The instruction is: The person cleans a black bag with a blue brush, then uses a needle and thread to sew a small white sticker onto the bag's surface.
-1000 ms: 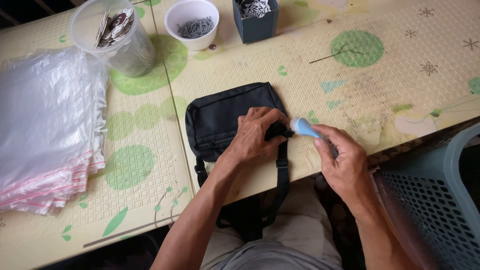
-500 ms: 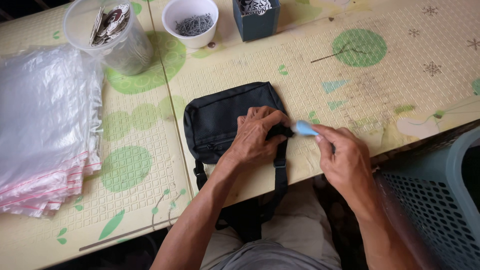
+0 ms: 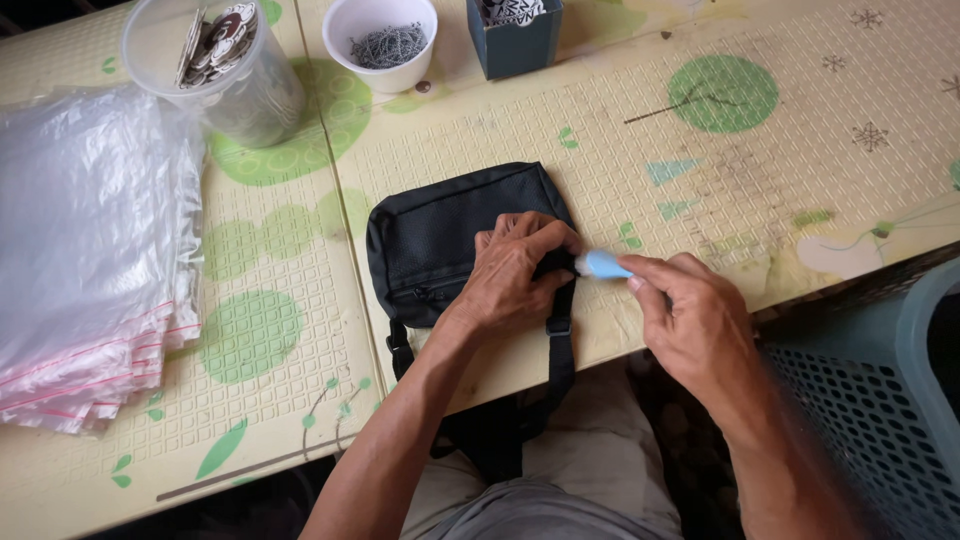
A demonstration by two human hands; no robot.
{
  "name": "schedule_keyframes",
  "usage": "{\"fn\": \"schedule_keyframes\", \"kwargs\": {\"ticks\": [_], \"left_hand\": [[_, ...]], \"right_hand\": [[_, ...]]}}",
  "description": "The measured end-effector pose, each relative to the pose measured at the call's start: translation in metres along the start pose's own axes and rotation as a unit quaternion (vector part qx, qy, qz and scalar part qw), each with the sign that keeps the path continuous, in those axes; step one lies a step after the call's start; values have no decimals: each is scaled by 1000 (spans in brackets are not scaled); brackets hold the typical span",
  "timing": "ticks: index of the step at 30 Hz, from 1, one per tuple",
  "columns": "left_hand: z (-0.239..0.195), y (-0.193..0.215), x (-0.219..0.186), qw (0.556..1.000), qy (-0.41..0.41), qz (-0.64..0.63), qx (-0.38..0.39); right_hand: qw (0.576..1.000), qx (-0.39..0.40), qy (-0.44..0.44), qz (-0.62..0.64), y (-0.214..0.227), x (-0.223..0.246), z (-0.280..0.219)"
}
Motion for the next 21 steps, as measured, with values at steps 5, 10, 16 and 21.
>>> {"fn": "schedule_keyframes", "kwargs": {"ticks": [5, 10, 16, 21], "left_hand": [[1, -3, 3, 1000, -6, 3, 4], [1, -4, 6, 1000, 4, 7, 5], [-9, 24, -12, 998, -43, 50, -5], [-82, 107, -31, 966, 57, 78, -241]], "right_hand": [[999, -7, 14, -42, 0, -10, 1], [994, -31, 49, -92, 0, -13, -5], [978, -113, 178, -2, 28, 42, -17], [960, -119, 242, 80, 29, 83, -34]]}}
Point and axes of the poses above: each hand's wrist, its own z-axis towards the middle knuckle, its own y-axis out of the back of the hand, x = y × z, the point moved 5 cm from there along z, towards the middle knuckle, and after that the axes turned 8 degrees about -x, right-handed, at the moved point
